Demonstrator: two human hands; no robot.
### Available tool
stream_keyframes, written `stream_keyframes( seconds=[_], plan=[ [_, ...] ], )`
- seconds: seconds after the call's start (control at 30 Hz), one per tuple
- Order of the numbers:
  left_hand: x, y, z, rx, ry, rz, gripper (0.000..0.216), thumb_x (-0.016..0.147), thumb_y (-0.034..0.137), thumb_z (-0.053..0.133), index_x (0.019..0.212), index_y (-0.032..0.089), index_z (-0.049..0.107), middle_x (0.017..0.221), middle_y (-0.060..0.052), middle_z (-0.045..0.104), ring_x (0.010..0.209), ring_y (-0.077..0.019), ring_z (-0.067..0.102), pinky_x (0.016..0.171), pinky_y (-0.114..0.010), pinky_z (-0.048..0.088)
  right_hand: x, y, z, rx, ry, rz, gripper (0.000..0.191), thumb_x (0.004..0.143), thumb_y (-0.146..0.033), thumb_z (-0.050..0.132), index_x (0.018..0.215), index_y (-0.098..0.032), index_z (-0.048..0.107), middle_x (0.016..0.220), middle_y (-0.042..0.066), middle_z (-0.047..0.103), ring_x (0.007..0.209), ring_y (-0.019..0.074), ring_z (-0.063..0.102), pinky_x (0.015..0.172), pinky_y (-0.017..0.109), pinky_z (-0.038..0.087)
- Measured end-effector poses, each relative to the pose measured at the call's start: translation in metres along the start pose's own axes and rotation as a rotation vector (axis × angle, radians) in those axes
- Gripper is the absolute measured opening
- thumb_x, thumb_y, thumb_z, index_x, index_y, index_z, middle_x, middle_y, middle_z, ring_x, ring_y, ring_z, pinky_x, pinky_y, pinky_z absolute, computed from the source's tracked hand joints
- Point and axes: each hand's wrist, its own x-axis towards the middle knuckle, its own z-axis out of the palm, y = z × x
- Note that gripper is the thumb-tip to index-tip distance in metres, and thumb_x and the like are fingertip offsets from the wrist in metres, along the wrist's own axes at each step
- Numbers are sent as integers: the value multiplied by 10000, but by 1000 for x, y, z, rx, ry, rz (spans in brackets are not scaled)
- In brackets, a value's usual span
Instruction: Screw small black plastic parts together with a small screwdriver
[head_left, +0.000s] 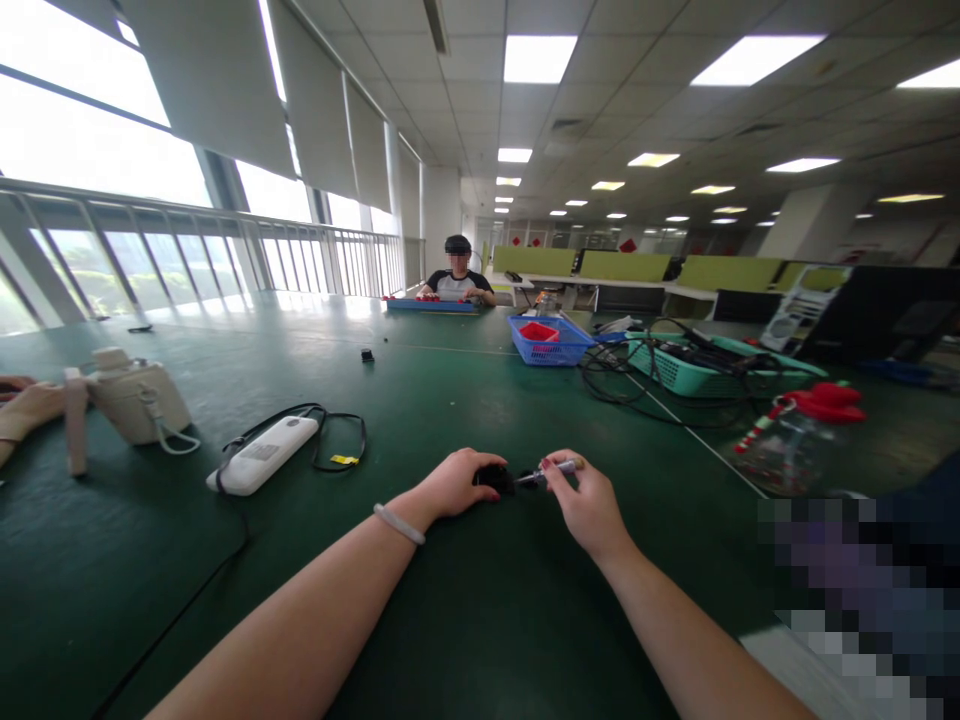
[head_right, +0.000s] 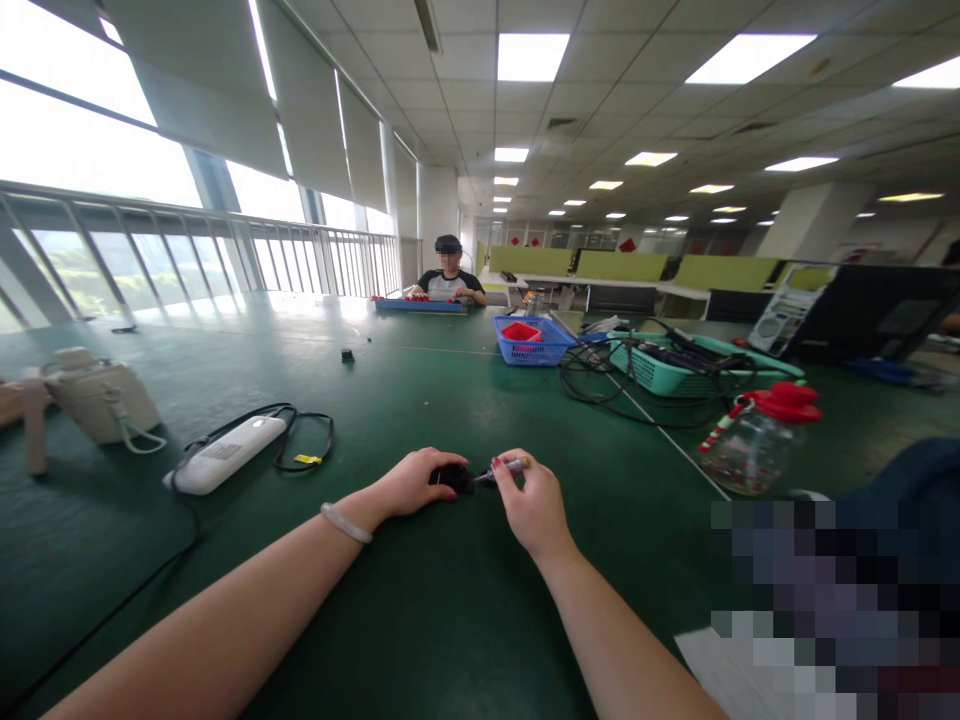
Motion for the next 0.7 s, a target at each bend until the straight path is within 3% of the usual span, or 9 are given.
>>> stream_keyframes(
  seconds=[0.27,0.43,0.7],
  plan=[
    [-1,1,0,22,6,-1,555,735,324,755,1269,269,614,1180,-73,679,1076,-266,624,968,-376,467,0,-1,-2,1,-55,25,232,890,-350,485,769,-208,623,704,32,645,662,214,607,602,321,463],
    [0,1,0,36,0,-5,599,738,324,753,1308,251,585,1252,-78,659,1137,-277,605,1007,-386,444,-1,-3,-3,19,-92,-34,202,891,-312,476,775,-213,608,752,25,646,735,214,605,692,338,462],
    [0,5,-3,72,-24,-5,585,747,329,749,1301,231,590,1253,-73,661,1138,-260,608,1009,-357,445,-5,-12,-1,-159,-215,-128,157,899,-294,495,813,-234,613,825,22,653,886,242,585,844,410,416]
  ],
)
